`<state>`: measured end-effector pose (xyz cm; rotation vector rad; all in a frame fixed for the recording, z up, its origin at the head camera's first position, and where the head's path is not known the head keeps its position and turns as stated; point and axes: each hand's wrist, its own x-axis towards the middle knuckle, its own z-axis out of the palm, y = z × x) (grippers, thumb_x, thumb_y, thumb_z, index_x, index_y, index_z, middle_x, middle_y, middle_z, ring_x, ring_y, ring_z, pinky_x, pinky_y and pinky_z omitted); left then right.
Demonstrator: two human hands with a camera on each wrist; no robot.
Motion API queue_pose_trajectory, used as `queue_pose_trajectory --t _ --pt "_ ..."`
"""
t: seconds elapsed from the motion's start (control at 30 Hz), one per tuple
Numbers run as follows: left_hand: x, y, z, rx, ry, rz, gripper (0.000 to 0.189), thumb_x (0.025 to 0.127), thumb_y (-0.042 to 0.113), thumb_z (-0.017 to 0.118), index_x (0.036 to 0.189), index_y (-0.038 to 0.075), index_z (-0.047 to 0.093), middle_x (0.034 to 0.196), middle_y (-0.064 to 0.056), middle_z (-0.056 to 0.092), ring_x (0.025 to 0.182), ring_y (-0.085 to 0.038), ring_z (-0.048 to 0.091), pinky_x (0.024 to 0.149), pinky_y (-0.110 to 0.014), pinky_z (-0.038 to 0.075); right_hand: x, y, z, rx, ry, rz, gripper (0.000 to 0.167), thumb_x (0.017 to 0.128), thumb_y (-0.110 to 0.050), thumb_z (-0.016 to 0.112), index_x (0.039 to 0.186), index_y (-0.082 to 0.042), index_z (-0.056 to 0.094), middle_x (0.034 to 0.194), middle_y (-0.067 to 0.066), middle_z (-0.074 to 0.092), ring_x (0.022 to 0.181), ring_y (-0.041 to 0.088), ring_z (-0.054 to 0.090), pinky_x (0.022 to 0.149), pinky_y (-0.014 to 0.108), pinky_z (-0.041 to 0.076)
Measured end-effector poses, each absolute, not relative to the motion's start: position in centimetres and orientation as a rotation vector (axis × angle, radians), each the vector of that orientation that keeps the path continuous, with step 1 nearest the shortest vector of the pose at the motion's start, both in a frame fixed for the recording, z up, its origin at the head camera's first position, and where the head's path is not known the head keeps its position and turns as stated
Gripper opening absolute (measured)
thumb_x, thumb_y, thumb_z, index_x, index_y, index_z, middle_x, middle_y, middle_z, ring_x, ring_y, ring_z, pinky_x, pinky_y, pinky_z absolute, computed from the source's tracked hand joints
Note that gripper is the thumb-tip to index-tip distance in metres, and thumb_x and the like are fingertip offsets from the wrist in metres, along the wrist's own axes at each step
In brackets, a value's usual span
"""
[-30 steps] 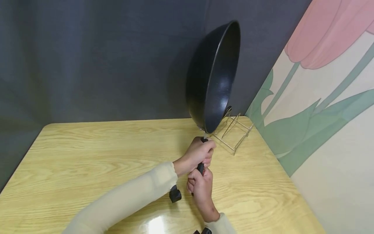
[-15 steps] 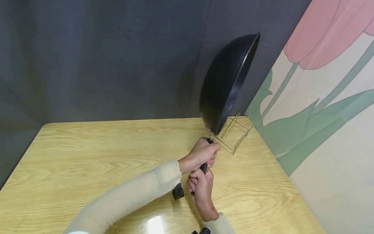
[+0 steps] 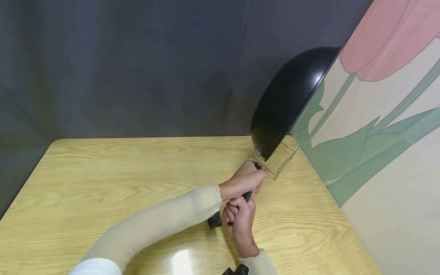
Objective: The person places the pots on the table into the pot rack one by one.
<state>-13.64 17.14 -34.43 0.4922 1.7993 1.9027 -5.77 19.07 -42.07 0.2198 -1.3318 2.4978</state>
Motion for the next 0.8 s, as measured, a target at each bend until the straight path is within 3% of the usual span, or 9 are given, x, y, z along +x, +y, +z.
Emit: queue_pose_trajectory --t 0.8 --pt "-13.2 18.6 -34.3 0.638 2.027 1.68 0.051 0.093 0.012 0.059 0.048 0.017 0.035 0.041 0.001 0.037 0.032 -0.012 0.037 0.036 -0.022 0.027 -5.1 19.9 -42.1 0.105 -1.261 2.611 0.03 0.088 0.006 0.017 0.065 -0.013 0.022 0.052 -0.003 0.013 0.044 0.011 0.012 0.045 0.026 0.007"
